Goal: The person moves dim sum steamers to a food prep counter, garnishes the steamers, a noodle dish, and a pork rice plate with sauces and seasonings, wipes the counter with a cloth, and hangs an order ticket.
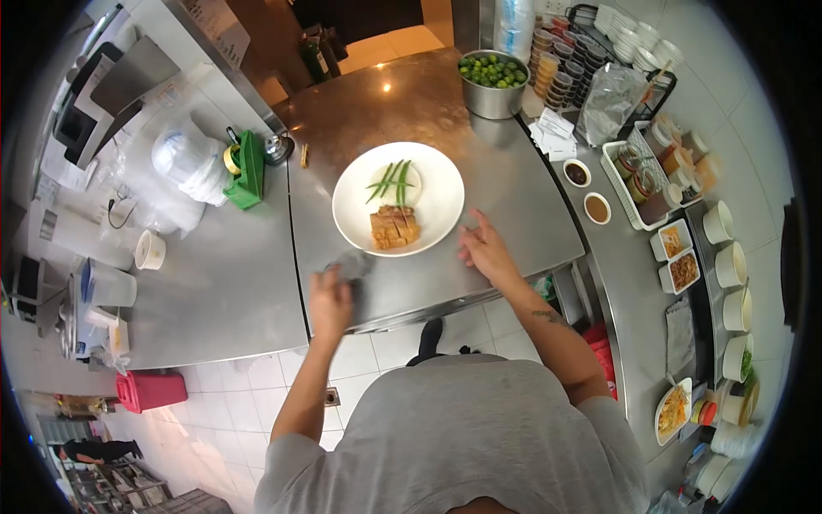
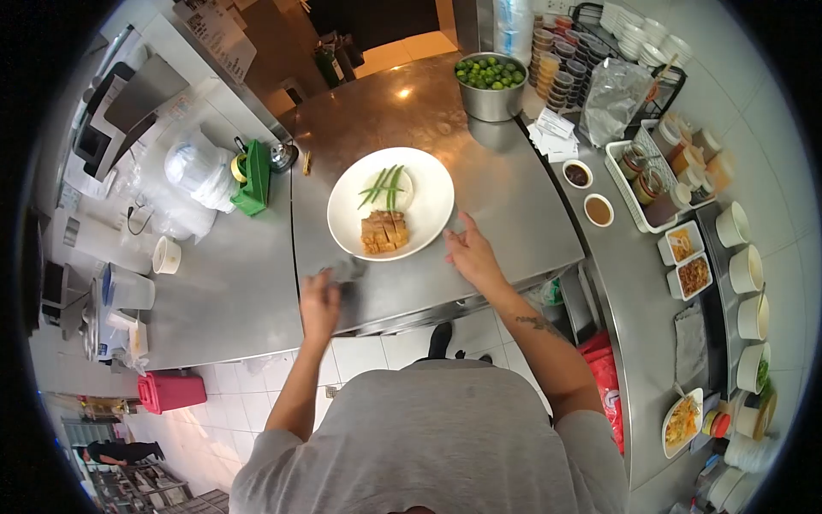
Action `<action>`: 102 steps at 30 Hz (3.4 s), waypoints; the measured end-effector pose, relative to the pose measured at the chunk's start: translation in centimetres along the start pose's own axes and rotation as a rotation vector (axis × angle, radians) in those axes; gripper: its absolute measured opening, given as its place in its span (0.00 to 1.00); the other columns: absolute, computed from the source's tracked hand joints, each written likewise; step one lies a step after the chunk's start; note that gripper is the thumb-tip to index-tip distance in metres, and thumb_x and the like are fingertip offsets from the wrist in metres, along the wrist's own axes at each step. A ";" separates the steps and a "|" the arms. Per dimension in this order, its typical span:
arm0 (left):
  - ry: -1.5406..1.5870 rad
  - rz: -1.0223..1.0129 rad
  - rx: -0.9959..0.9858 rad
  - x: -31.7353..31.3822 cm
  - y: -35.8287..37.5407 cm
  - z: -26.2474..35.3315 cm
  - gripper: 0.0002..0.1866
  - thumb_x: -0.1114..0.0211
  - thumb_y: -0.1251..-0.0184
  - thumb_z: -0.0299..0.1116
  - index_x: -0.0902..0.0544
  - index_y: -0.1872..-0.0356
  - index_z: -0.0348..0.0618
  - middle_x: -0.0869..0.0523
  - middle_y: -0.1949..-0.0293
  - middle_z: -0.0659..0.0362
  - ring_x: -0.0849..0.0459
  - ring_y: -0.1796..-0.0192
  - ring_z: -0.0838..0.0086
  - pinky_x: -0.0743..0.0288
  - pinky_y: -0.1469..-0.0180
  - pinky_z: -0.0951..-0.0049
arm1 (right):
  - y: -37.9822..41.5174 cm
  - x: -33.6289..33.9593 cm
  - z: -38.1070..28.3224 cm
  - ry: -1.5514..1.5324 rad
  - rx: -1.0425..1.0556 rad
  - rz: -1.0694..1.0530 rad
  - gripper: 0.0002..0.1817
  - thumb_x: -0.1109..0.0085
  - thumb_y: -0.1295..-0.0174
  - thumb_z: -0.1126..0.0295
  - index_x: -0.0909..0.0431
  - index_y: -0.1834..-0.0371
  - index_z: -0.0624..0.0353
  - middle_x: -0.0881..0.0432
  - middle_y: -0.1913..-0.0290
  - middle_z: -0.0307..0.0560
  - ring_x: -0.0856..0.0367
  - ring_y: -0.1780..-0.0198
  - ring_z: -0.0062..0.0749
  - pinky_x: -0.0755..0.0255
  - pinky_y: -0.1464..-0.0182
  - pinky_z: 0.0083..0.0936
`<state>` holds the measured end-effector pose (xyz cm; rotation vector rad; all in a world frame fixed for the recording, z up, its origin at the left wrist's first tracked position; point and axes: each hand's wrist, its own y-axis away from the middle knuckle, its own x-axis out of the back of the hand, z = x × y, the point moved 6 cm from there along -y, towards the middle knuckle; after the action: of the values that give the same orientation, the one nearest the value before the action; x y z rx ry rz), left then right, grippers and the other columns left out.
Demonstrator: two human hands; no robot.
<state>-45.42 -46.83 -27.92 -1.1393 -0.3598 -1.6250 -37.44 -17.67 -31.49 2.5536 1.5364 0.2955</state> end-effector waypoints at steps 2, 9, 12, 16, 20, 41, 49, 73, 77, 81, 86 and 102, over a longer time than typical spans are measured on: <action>0.203 0.135 0.131 1.5 -1.3 -4.9 0.17 0.40 0.42 0.30 0.25 0.51 0.39 0.27 0.63 0.50 0.25 0.63 0.62 0.28 0.63 0.64 | -1.2 -1.9 -0.6 0.036 -0.081 0.020 0.23 0.55 0.37 0.70 0.43 0.37 0.56 0.26 0.69 0.42 0.25 0.74 0.21 0.30 0.75 0.18; 0.384 -0.033 0.194 -2.7 -9.3 -5.5 0.17 0.36 0.44 0.34 0.24 0.53 0.42 0.28 0.63 0.57 0.30 0.64 0.71 0.34 0.62 0.74 | -5.1 -1.7 -1.5 0.446 0.197 0.304 0.25 0.56 0.47 0.74 0.39 0.43 0.68 0.21 0.66 0.63 0.21 0.66 0.53 0.27 0.61 0.41; 0.305 -0.074 0.017 -3.8 -15.2 -5.6 0.16 0.35 0.47 0.31 0.24 0.56 0.41 0.24 0.63 0.53 0.26 0.62 0.68 0.32 0.58 0.71 | -6.5 -0.6 -2.1 0.578 0.199 0.319 0.25 0.55 0.49 0.74 0.37 0.44 0.69 0.22 0.66 0.66 0.22 0.64 0.58 0.28 0.58 0.44; 0.332 -0.325 -0.157 -8.3 -23.9 -5.6 0.17 0.35 0.50 0.28 0.23 0.55 0.44 0.23 0.60 0.50 0.22 0.59 0.56 0.29 0.56 0.64 | -8.9 1.2 -2.2 0.674 0.260 0.272 0.26 0.55 0.49 0.74 0.36 0.43 0.70 0.22 0.66 0.66 0.22 0.64 0.58 0.28 0.58 0.43; 0.138 -0.543 -0.397 -11.9 -29.6 2.7 0.16 0.35 0.51 0.28 0.21 0.57 0.48 0.21 0.59 0.54 0.21 0.57 0.57 0.27 0.56 0.64 | -10.7 2.2 -2.5 0.662 0.205 0.168 0.26 0.55 0.48 0.73 0.36 0.42 0.69 0.22 0.61 0.67 0.22 0.60 0.57 0.28 0.54 0.41; -0.499 -0.713 -1.178 -11.2 -26.9 4.5 0.23 0.48 0.43 0.28 0.24 0.45 0.62 0.31 0.47 0.53 0.30 0.44 0.61 0.24 0.56 0.66 | -12.5 3.1 -2.0 0.684 0.374 0.229 0.25 0.58 0.44 0.71 0.35 0.41 0.61 0.24 0.51 0.61 0.24 0.53 0.53 0.30 0.50 0.37; -0.505 -0.781 -0.881 -6.9 -20.4 1.4 0.24 0.41 0.54 0.28 0.23 0.49 0.55 0.29 0.49 0.51 0.26 0.48 0.60 0.24 0.57 0.64 | -11.8 2.9 -2.7 0.716 0.280 0.337 0.23 0.58 0.44 0.68 0.33 0.42 0.56 0.21 0.58 0.60 0.21 0.59 0.52 0.28 0.54 0.40; 0.751 -1.145 -0.752 -16.7 -5.0 36.1 0.19 0.44 0.37 0.30 0.32 0.45 0.44 0.24 0.56 0.51 0.21 0.57 0.71 0.28 0.57 0.72 | 9.5 18.3 4.3 -1.049 0.063 0.575 0.15 0.50 0.38 0.62 0.26 0.55 0.60 0.21 0.57 0.42 0.22 0.57 0.28 0.28 0.54 0.26; 0.700 -0.833 -0.654 -24.7 -7.8 44.7 0.22 0.37 0.43 0.37 0.28 0.51 0.36 0.20 0.65 0.52 0.20 0.62 0.67 0.27 0.58 0.70 | 15.3 26.3 6.7 -0.777 -0.003 0.859 0.16 0.48 0.41 0.64 0.27 0.53 0.62 0.21 0.57 0.44 0.22 0.56 0.32 0.28 0.53 0.27; 0.752 -0.434 -0.593 -30.4 -8.1 50.8 0.24 0.35 0.47 0.37 0.29 0.52 0.34 0.22 0.66 0.49 0.23 0.58 0.59 0.29 0.55 0.66 | 20.0 32.4 5.8 0.316 -0.064 1.208 0.25 0.46 0.42 0.64 0.34 0.43 0.65 0.25 0.51 0.52 0.27 0.50 0.45 0.33 0.48 0.33; 0.786 -0.074 -0.519 -32.8 -12.6 54.9 0.13 0.43 0.49 0.27 0.25 0.61 0.33 0.22 0.66 0.47 0.23 0.57 0.55 0.30 0.55 0.61 | 18.4 30.2 6.2 1.046 0.180 0.878 0.31 0.46 0.43 0.63 0.40 0.36 0.57 0.39 0.37 0.58 0.42 0.36 0.54 0.47 0.36 0.44; 0.297 -0.731 -0.889 -39.3 -15.2 66.0 0.43 0.28 0.65 0.58 0.26 0.52 0.29 0.21 0.54 0.41 0.20 0.52 0.55 0.27 0.51 0.65 | 15.1 29.5 7.1 1.157 -0.034 0.753 0.30 0.53 0.39 0.58 0.44 0.34 0.55 0.42 0.34 0.57 0.47 0.32 0.50 0.50 0.36 0.53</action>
<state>-27.25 29.17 -22.42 -1.4560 0.2169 -2.7117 -9.32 1.28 -32.30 2.9064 0.5097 2.0991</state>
